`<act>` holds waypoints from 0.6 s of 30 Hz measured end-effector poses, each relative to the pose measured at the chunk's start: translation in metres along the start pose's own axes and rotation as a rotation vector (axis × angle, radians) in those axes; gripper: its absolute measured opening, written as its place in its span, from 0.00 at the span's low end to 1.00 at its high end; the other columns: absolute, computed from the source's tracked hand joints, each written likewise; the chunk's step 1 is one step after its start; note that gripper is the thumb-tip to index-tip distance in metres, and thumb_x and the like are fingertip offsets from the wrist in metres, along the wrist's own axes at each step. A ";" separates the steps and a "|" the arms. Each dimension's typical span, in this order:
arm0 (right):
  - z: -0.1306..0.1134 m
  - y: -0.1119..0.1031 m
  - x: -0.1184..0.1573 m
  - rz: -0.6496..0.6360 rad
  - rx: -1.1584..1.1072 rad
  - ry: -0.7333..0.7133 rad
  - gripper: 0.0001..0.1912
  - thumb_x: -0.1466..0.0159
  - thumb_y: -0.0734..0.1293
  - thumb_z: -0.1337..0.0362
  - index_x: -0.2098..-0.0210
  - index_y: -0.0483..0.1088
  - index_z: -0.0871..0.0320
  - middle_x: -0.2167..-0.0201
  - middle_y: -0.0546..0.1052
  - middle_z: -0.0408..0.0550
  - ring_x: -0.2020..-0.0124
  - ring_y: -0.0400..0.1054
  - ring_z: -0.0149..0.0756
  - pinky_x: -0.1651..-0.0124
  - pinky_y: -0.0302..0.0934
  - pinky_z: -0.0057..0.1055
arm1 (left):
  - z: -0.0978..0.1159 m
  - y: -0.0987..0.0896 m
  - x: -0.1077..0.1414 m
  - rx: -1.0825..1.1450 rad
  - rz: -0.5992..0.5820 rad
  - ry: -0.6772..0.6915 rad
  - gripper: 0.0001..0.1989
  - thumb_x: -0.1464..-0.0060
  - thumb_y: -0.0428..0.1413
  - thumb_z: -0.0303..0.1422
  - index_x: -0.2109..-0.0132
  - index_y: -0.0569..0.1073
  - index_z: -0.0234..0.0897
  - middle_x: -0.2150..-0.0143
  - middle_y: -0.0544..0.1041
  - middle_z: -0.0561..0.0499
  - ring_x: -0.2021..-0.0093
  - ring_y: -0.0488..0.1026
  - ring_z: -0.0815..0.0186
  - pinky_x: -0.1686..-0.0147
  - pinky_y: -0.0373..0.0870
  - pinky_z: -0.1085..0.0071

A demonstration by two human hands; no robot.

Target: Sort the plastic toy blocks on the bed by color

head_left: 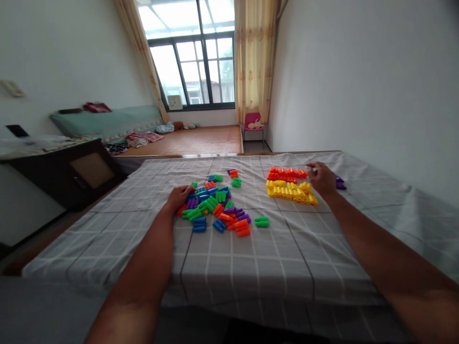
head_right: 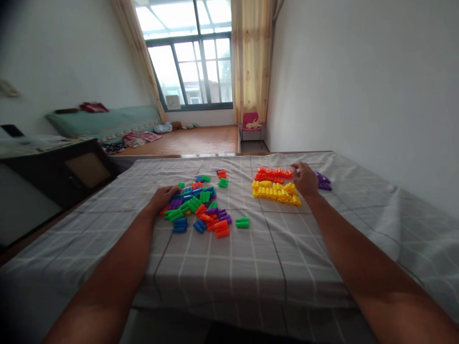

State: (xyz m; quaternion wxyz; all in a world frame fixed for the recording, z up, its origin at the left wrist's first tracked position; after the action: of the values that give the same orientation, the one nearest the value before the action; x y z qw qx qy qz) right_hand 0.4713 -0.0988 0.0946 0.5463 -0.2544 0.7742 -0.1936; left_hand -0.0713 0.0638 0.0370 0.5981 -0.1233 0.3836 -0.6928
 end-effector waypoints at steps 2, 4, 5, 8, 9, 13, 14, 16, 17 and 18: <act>-0.052 0.013 0.002 -0.065 -0.082 -0.101 0.14 0.36 0.59 0.62 0.57 0.73 0.59 0.61 0.76 0.53 0.70 0.68 0.36 0.60 0.62 0.34 | -0.003 0.003 -0.002 0.001 -0.003 0.008 0.30 0.48 0.47 0.57 0.65 0.80 0.35 0.65 0.82 0.47 0.61 0.76 0.58 0.60 0.68 0.68; -0.116 0.028 0.009 -0.163 -0.180 -0.241 0.14 0.34 0.58 0.62 0.57 0.73 0.58 0.59 0.76 0.53 0.64 0.69 0.38 0.57 0.63 0.35 | -0.006 0.004 -0.003 0.000 -0.003 0.014 0.30 0.47 0.46 0.56 0.64 0.80 0.35 0.65 0.82 0.47 0.61 0.76 0.58 0.61 0.68 0.69; -0.154 0.036 0.017 -0.238 -0.240 -0.345 0.14 0.34 0.58 0.62 0.56 0.73 0.58 0.58 0.76 0.53 0.60 0.69 0.39 0.54 0.62 0.36 | -0.007 0.005 -0.004 -0.002 -0.001 0.014 0.30 0.47 0.46 0.56 0.64 0.81 0.35 0.65 0.82 0.47 0.61 0.76 0.58 0.61 0.68 0.69; -0.262 0.058 0.056 -0.482 -0.353 -0.703 0.15 0.33 0.61 0.60 0.51 0.72 0.55 0.52 0.75 0.52 0.50 0.66 0.41 0.47 0.59 0.40 | -0.008 0.006 -0.003 -0.010 -0.002 0.016 0.30 0.46 0.46 0.55 0.64 0.81 0.34 0.65 0.82 0.47 0.63 0.76 0.60 0.62 0.67 0.70; -0.291 0.064 0.069 -0.545 -0.362 -0.794 0.16 0.34 0.62 0.58 0.49 0.71 0.53 0.49 0.74 0.52 0.47 0.64 0.42 0.46 0.58 0.41 | -0.008 0.007 -0.003 -0.016 -0.004 0.017 0.30 0.46 0.46 0.54 0.63 0.81 0.34 0.64 0.82 0.47 0.63 0.76 0.60 0.63 0.67 0.70; -0.356 0.096 0.102 -0.739 -0.347 -0.963 0.23 0.36 0.65 0.54 0.42 0.67 0.48 0.41 0.68 0.49 0.40 0.57 0.46 0.44 0.56 0.43 | -0.004 0.007 0.000 -0.025 -0.001 0.046 0.28 0.44 0.45 0.52 0.63 0.81 0.34 0.64 0.82 0.46 0.63 0.75 0.60 0.62 0.67 0.69; -0.359 0.106 0.102 -0.767 -0.331 -0.951 0.23 0.37 0.65 0.56 0.42 0.67 0.49 0.41 0.68 0.49 0.40 0.57 0.46 0.45 0.57 0.43 | -0.004 0.007 0.000 -0.022 0.001 0.054 0.28 0.44 0.45 0.51 0.64 0.81 0.34 0.64 0.82 0.46 0.62 0.75 0.60 0.62 0.67 0.69; -0.351 0.126 0.090 -0.786 -0.277 -0.852 0.21 0.36 0.64 0.60 0.43 0.68 0.51 0.42 0.70 0.49 0.42 0.60 0.46 0.46 0.59 0.41 | -0.003 0.008 0.000 -0.011 0.000 0.062 0.27 0.44 0.45 0.51 0.63 0.81 0.35 0.63 0.82 0.46 0.62 0.75 0.60 0.62 0.67 0.69; -0.341 0.135 0.080 -0.783 -0.239 -0.773 0.20 0.36 0.63 0.62 0.44 0.68 0.53 0.43 0.71 0.50 0.44 0.62 0.45 0.47 0.59 0.40 | -0.004 0.008 0.000 -0.002 -0.002 0.060 0.27 0.44 0.45 0.51 0.63 0.81 0.35 0.63 0.82 0.46 0.62 0.75 0.60 0.62 0.67 0.69; -0.330 0.144 0.069 -0.780 -0.194 -0.684 0.20 0.36 0.62 0.64 0.45 0.69 0.55 0.45 0.72 0.51 0.45 0.63 0.45 0.47 0.60 0.39 | -0.005 0.009 0.000 0.008 -0.003 0.054 0.27 0.44 0.45 0.51 0.63 0.81 0.35 0.63 0.82 0.46 0.61 0.75 0.60 0.62 0.67 0.70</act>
State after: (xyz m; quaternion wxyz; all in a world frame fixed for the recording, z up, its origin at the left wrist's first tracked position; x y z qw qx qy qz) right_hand 0.1150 -0.0194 0.0680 0.6291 -0.6217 0.4135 -0.2161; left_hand -0.0679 0.0658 0.0278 0.5869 -0.1026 0.3967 -0.6983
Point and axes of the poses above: each hand's wrist, its own x-axis away from the middle knuckle, its own y-axis out of the palm, z = x × y, the point moved 9 cm from there along -x, towards the middle knuckle
